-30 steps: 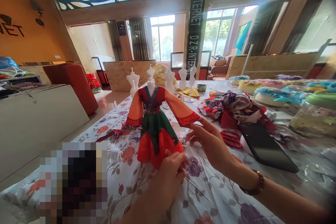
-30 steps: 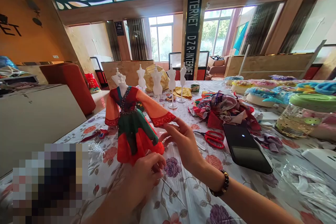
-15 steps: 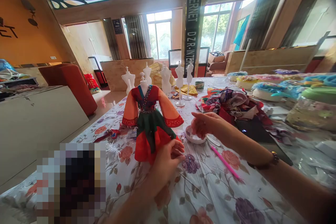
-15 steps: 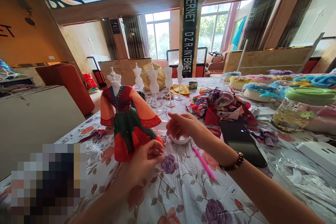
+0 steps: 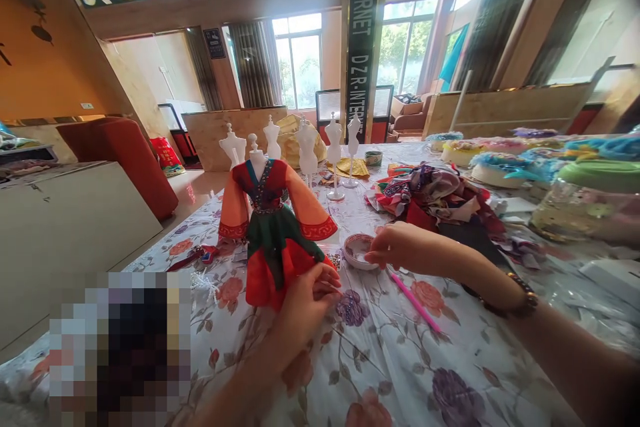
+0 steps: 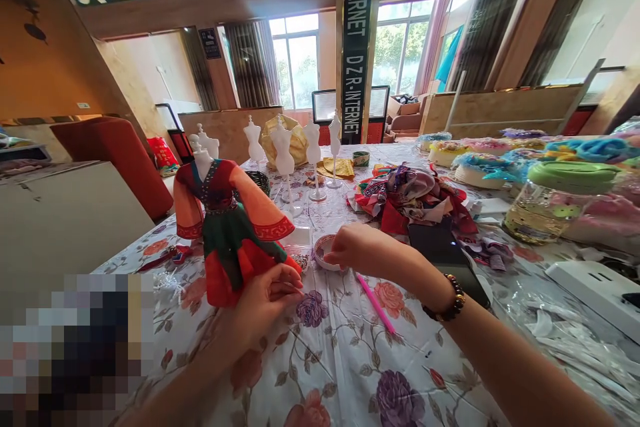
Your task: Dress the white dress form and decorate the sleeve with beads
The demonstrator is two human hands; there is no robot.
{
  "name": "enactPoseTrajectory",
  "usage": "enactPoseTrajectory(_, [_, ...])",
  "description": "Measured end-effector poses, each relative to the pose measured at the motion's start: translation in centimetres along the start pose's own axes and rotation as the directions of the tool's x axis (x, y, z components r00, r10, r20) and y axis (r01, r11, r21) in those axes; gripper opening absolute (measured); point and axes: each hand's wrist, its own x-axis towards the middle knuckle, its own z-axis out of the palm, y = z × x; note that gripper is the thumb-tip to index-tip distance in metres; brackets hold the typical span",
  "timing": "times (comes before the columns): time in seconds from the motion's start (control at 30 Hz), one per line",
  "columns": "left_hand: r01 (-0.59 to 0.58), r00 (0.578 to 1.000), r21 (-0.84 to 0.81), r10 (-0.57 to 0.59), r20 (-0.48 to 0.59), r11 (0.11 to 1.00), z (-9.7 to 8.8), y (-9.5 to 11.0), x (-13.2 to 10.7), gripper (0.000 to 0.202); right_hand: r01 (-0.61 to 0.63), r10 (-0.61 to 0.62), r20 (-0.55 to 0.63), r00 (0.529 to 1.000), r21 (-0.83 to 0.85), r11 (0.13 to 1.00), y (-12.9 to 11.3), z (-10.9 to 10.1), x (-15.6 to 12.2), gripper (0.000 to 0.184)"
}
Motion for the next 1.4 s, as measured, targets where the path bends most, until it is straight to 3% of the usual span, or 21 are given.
enactPoseTrajectory(0.37, [-0.04, 0.997, 0.056, 0.036, 0.061, 0.998, 0.2, 0.2, -0.2, 0.011, 0.087, -0.09, -0.01, 0.996, -0.171, 0.981, -0.4, 0.3, -0.5, 0.032])
enactPoseTrajectory(0.63, [-0.113, 0.991, 0.322, 0.129, -0.029, 0.94, 1.0, 0.6, -0.4, 0.012, 0.105, -0.111, -0.018, 0.994, -0.212, 0.972, -0.9, 0.4, -0.6, 0.032])
enactPoseTrajectory(0.83, [-0.175, 0.979, 0.451, 0.203, -0.015, 0.875, 0.9, 0.6, -0.6, 0.01, 0.122, -0.12, 0.021, 0.993, -0.223, 0.967, -1.2, 1.1, -0.5, 0.045])
enactPoseTrajectory(1.07, [-0.247, 0.965, 0.5, 0.26, 0.045, 0.83, 0.7, 0.2, -0.5, 0.018, 0.102, -0.1, 0.02, 0.995, -0.23, 0.968, -1.9, 1.4, -0.6, 0.043])
enactPoseTrajectory(1.4, [-0.28, 0.951, 0.533, 0.304, 0.045, 0.798, 0.5, 0.0, -0.5, 0.019, 0.152, -0.149, 0.035, 0.988, -0.324, 0.934, -2.3, 2.3, -1.0, 0.036])
